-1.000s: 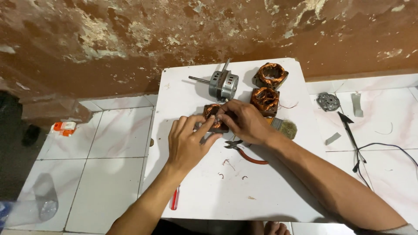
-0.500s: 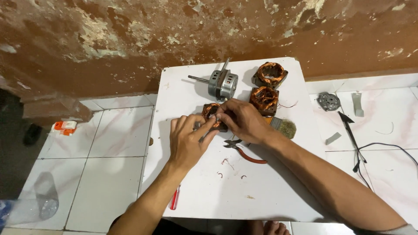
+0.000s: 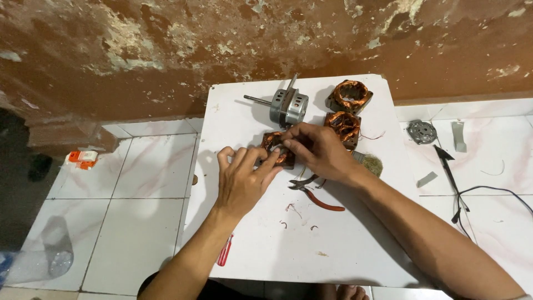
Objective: Insulating and repairing wire connections on a motor stator using pliers and manual manipulation.
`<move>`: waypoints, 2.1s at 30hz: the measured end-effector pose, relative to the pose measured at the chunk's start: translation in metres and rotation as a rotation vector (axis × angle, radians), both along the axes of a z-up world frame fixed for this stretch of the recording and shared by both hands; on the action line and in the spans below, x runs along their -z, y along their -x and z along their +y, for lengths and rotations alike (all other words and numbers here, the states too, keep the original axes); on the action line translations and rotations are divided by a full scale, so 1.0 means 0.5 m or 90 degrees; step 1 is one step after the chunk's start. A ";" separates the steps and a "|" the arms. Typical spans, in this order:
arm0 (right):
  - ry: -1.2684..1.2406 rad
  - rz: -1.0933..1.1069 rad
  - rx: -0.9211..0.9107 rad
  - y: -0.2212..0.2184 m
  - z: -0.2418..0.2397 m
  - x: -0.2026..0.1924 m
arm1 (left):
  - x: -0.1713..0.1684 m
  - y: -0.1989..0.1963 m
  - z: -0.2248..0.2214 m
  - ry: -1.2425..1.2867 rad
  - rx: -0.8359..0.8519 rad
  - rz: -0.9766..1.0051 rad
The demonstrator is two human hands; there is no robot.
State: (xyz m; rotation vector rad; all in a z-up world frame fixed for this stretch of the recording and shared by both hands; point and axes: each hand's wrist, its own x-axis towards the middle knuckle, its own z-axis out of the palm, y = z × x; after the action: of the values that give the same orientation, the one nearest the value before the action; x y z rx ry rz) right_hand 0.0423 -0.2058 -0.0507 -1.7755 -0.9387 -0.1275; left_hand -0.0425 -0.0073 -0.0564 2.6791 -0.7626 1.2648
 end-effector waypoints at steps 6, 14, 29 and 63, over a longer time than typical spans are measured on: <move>0.054 -0.201 -0.026 -0.001 -0.025 -0.010 | 0.006 -0.001 0.002 0.020 0.004 0.012; 0.048 -0.322 -0.043 -0.019 -0.030 0.013 | 0.010 -0.001 0.005 0.023 0.016 0.010; 0.261 -0.460 0.003 -0.024 -0.017 -0.006 | 0.011 -0.002 0.004 0.028 0.013 0.034; 0.006 -0.256 -0.026 -0.017 -0.029 0.032 | -0.099 -0.039 -0.050 0.142 -0.146 0.410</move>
State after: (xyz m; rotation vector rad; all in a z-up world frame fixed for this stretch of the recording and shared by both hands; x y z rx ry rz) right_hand 0.0508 -0.2204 -0.0667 -1.7704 -1.2608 -0.4674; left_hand -0.0229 -0.0324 -0.0068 2.7693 -0.2184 0.4064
